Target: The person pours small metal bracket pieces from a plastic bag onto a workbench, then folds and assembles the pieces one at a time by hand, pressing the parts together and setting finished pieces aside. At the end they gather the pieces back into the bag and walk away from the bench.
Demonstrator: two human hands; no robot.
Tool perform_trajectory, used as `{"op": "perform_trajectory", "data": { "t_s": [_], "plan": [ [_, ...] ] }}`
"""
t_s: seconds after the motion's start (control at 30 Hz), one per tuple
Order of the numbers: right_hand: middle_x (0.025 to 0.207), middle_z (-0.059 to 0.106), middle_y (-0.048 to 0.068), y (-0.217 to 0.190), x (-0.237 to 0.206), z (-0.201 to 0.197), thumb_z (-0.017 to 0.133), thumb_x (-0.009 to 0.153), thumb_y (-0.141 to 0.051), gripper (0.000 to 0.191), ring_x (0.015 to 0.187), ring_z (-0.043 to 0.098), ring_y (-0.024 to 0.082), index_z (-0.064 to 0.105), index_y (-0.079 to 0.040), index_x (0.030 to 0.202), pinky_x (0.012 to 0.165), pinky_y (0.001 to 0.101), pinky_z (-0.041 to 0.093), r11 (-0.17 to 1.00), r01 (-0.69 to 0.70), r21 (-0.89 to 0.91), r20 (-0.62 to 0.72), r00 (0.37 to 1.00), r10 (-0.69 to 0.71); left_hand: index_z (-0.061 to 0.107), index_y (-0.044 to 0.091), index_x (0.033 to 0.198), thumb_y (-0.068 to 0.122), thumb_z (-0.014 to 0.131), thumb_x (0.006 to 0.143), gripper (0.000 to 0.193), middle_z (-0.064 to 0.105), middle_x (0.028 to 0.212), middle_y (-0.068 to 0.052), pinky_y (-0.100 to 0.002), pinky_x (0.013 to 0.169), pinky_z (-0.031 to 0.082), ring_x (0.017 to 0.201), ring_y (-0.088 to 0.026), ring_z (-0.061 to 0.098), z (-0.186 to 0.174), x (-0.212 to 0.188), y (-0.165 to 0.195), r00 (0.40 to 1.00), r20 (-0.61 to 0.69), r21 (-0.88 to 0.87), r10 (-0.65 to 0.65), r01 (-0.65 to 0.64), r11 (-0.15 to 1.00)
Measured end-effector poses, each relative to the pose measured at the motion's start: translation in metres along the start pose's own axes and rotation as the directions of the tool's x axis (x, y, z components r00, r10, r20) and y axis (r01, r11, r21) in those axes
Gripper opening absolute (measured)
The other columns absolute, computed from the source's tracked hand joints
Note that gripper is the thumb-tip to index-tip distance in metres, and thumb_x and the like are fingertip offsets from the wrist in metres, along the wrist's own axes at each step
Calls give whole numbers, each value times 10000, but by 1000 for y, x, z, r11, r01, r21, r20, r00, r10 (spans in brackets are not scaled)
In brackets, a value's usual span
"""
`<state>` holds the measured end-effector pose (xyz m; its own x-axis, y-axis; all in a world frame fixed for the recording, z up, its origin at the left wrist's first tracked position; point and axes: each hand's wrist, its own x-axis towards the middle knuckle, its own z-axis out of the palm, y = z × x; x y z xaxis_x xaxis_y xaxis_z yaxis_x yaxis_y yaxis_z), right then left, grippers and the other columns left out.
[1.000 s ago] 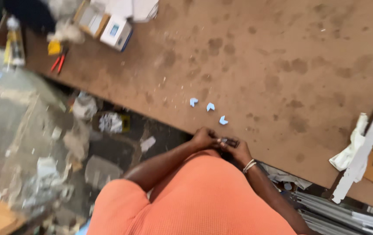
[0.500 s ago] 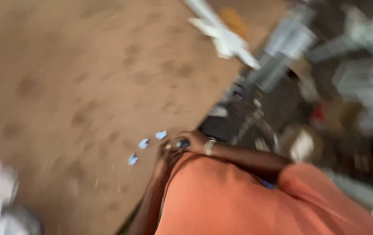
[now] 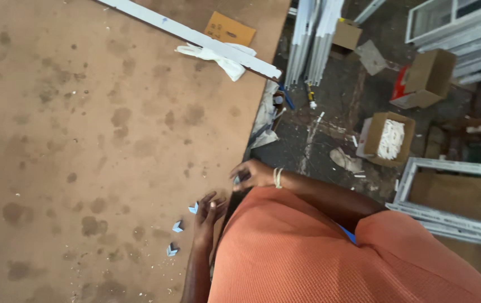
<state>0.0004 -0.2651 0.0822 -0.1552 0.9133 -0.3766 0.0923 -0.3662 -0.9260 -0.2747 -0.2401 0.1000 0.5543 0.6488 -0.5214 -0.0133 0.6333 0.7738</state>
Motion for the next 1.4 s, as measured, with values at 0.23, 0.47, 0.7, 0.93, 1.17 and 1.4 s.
{"op": "perform_trajectory", "data": {
  "t_s": [0.23,0.47,0.7,0.93,1.17,1.4],
  "plan": [
    [1026,735,78,2,89,-138,702,939,-157,359,911,747,177,621,-25,1262,778,306,603,799,-48,600,-18,997,74,523,26,1393,321,551,1031,468,652,1243,-170,-418,1003,536,1149,-281,683,-1,69,3,959,-283,-29,-19,11,1000],
    [881,698,54,-16,202,-281,544,1049,-414,366,769,704,140,659,-74,1121,678,294,583,729,-19,684,-189,961,202,558,42,1352,311,543,1033,418,700,1182,-117,-359,919,545,1079,-236,708,45,179,35,922,-382,-41,-71,60,997],
    [854,693,157,-32,262,-378,699,999,-416,340,779,663,235,714,-81,943,714,371,526,948,-85,-307,-427,902,-58,599,65,1288,316,587,1031,359,704,1084,-97,-349,812,568,946,-212,710,63,362,87,922,-385,35,-51,70,997],
    [1039,734,199,-18,207,-418,827,757,-512,570,821,695,425,699,-117,1147,675,515,534,676,-150,-722,-432,861,-270,519,90,1278,303,687,969,411,635,1082,-45,-353,721,582,911,-179,655,107,543,186,842,-536,101,53,1,995],
    [710,713,187,22,157,-412,821,684,-588,782,611,705,397,612,-83,1243,552,535,551,562,-358,-746,-441,898,-14,688,-29,1069,204,806,912,305,717,940,-69,-346,688,559,793,-187,665,134,599,210,691,-674,388,261,31,921],
    [732,715,195,26,159,-432,760,799,-524,579,660,722,383,620,-53,1104,605,510,579,527,-324,-786,-387,922,-9,657,-41,1109,201,747,959,298,689,995,-84,-326,718,582,847,-170,667,109,551,207,823,-537,-42,185,-245,969]
  ]
}}
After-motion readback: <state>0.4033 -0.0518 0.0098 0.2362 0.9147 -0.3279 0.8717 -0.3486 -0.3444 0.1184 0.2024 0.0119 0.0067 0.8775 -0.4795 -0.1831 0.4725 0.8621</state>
